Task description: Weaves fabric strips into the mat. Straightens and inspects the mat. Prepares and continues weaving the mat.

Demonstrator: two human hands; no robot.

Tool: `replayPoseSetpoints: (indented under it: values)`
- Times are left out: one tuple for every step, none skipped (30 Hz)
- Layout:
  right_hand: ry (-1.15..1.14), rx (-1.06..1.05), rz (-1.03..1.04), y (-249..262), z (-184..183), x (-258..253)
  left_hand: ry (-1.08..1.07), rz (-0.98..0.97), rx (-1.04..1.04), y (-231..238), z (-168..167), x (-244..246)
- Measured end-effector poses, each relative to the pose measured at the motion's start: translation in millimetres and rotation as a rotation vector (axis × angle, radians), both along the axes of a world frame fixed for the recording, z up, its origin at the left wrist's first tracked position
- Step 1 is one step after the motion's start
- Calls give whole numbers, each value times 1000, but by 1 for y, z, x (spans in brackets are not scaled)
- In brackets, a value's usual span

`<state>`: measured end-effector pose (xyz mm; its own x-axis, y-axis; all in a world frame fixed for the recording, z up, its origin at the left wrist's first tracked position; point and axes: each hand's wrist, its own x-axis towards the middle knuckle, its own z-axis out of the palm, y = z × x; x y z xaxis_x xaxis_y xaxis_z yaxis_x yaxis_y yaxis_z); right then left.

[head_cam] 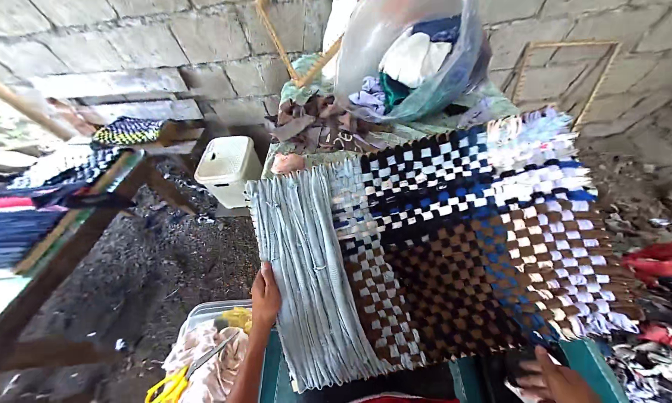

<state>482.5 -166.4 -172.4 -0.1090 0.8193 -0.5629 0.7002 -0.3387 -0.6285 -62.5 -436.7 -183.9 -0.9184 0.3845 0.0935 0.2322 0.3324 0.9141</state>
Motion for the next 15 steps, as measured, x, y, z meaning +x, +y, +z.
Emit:
replayPoseSetpoints:
  values:
    - [-74,-70,82,6,16,-1,-7,-1,3,0,-1,1]
    - [-106,-82,147,9,33,-11,-10,3,7,0,-1,2]
    - [-100,-52,204,10,50,-25,-8,13,14,1,-2,3]
    - [-56,-15,268,10,67,-45,-7,17,23,0,-4,4]
    - [10,36,349,11,80,-68,-7,17,33,0,-5,5]
    - [94,99,433,12,91,-95,-8,14,44,0,-5,5]
    - [185,151,522,12,101,-126,-10,16,51,1,-6,6]
    - [273,183,615,12,111,-160,-11,17,53,1,-6,6]
    - [361,207,705,12,119,-196,-12,15,56,1,-7,7]
    - [444,240,785,14,125,-233,-8,14,64,2,-8,7]
    - [511,286,852,17,128,-268,-3,14,77,2,-9,7]
    - [557,339,899,20,130,-302,2,15,86,2,-10,7]
    - [585,394,916,24,132,-334,1,12,89,2,-11,7]
    - [610,459,912,28,134,-363,-1,14,86,2,-11,7]
    - [638,529,889,29,137,-388,-3,21,79,3,-10,7]
